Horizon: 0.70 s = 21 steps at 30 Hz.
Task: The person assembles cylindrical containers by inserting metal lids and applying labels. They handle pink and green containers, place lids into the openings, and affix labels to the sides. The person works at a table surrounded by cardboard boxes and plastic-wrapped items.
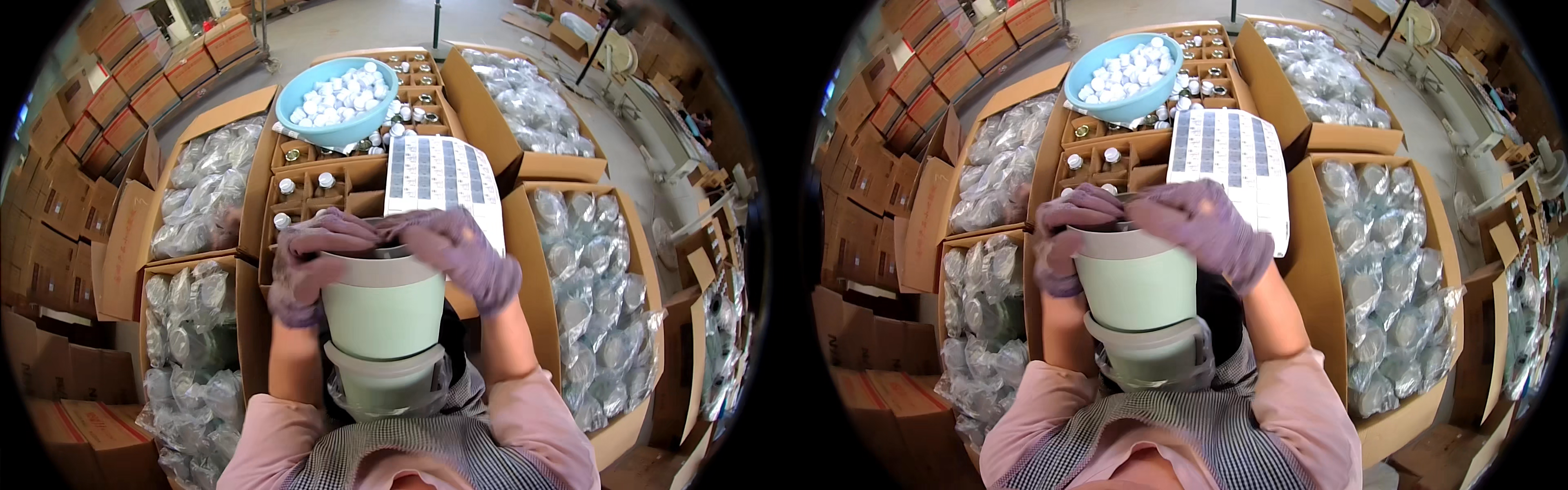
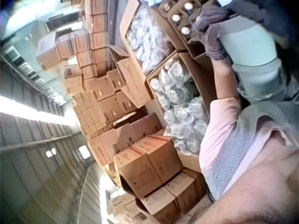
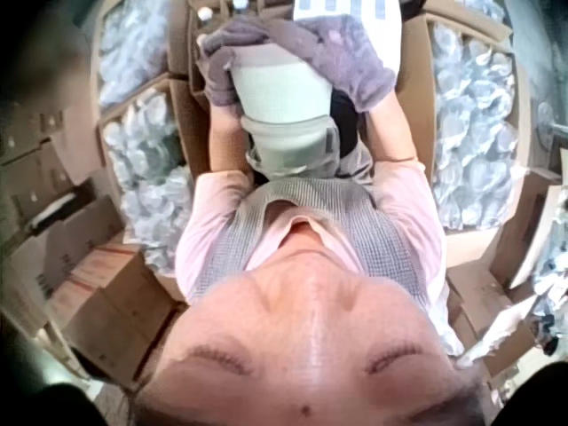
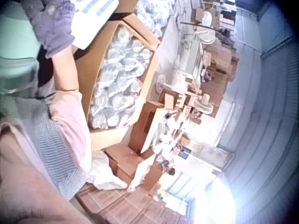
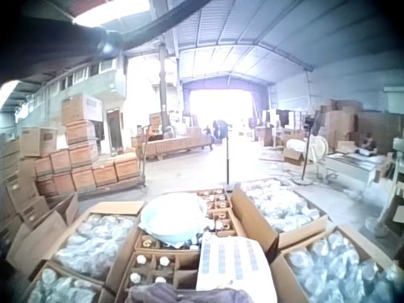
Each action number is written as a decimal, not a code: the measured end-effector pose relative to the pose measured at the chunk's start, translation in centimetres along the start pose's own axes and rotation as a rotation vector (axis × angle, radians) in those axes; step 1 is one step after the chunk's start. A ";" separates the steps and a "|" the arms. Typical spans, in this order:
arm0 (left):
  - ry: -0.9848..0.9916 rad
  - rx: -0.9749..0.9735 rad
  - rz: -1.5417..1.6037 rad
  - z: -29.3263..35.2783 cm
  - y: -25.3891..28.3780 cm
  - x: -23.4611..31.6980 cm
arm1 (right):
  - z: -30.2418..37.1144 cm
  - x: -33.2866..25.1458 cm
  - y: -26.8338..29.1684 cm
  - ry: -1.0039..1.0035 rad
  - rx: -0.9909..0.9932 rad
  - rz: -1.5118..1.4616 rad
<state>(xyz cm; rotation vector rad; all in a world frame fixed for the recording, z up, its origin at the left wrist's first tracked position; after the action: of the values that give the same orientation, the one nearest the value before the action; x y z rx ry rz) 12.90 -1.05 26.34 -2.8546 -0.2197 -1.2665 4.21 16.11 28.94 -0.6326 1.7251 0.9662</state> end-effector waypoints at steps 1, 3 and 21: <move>-0.074 0.048 0.101 0.8 0.6 -1.6 | 0.5 -2.8 -1.1 -0.245 0.030 0.128; -0.228 0.091 0.368 0.7 0.5 -3.9 | 1.0 -2.8 -1.2 0.151 0.068 0.502; 0.148 0.030 -0.055 0.0 -2.0 -0.4 | 0.5 4.7 0.8 0.643 0.150 -0.288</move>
<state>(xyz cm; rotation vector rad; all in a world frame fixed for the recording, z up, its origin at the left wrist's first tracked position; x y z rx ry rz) 12.33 0.91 25.92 -2.7324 -0.3131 -1.4637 2.23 17.08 24.73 -1.1409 2.1542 0.4422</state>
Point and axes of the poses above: each hand's wrist, its own z-axis away from the middle knuckle, its own y-axis out of the back of the hand, x = y × z, the point moved 4 cm from there along -z, towards the middle knuckle, and after that the axes turned 2 degrees about y, right-handed, at the moved point
